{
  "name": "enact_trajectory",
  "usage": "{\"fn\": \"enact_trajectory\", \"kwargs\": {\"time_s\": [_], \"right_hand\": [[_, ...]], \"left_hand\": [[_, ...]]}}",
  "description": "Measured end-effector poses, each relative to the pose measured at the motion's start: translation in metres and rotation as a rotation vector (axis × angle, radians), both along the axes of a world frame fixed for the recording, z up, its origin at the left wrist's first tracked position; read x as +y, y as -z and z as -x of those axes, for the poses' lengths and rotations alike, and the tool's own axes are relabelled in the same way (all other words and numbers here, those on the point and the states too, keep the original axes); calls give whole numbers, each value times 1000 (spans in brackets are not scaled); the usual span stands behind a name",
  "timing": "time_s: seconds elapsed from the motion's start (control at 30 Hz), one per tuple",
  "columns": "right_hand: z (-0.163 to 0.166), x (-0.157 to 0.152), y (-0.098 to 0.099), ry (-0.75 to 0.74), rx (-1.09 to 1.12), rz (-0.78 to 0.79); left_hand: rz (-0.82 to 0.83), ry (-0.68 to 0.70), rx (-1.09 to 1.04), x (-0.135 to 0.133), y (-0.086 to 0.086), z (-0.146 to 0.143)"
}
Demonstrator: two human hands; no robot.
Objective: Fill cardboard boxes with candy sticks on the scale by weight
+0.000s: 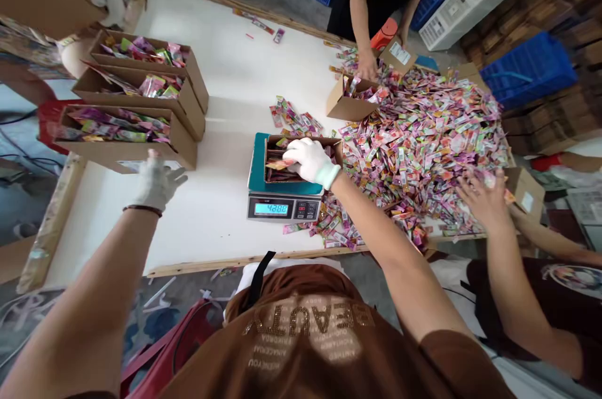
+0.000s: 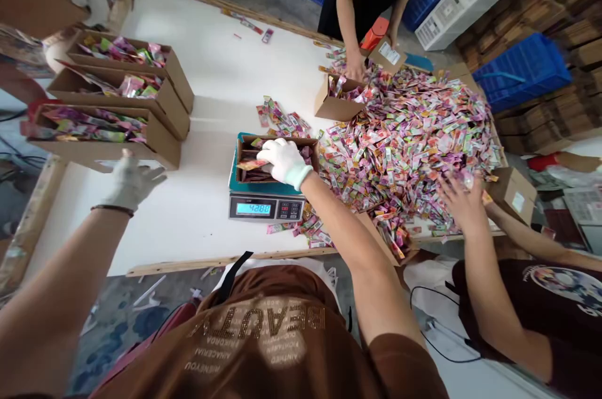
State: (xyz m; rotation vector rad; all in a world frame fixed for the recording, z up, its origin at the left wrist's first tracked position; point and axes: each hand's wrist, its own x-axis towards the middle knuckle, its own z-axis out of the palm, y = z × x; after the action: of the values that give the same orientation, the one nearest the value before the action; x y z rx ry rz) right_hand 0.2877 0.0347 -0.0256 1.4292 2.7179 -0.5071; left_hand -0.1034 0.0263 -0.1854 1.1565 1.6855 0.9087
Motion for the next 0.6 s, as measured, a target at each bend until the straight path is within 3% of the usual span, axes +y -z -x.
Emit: {"fn": "enact_trajectory", "kwargs": {"time_s": [0.07,0.17,0.33,0.4,0.47,0.6], "right_hand": [[-16,-4,-5,91,313,26],[-47,-22,-29,271,700,37],[-118,-65,-73,534,1052,-57],[-151,-78,-75,722,957,-123],[-181,-84,-66,885,725,-198],[-210,-83,-35,966,389,-210]], "left_hand": [[100,-76,-158,-21,1,-16],[179,-132,-321,-60,1,-40],[193,-269,-400,-104,-12,-60],[156,-308,-403,-105,-24,-61],[70,-333,-410,-99,-40,-64],[-182,-301,-432,-79,-83,-83]]}}
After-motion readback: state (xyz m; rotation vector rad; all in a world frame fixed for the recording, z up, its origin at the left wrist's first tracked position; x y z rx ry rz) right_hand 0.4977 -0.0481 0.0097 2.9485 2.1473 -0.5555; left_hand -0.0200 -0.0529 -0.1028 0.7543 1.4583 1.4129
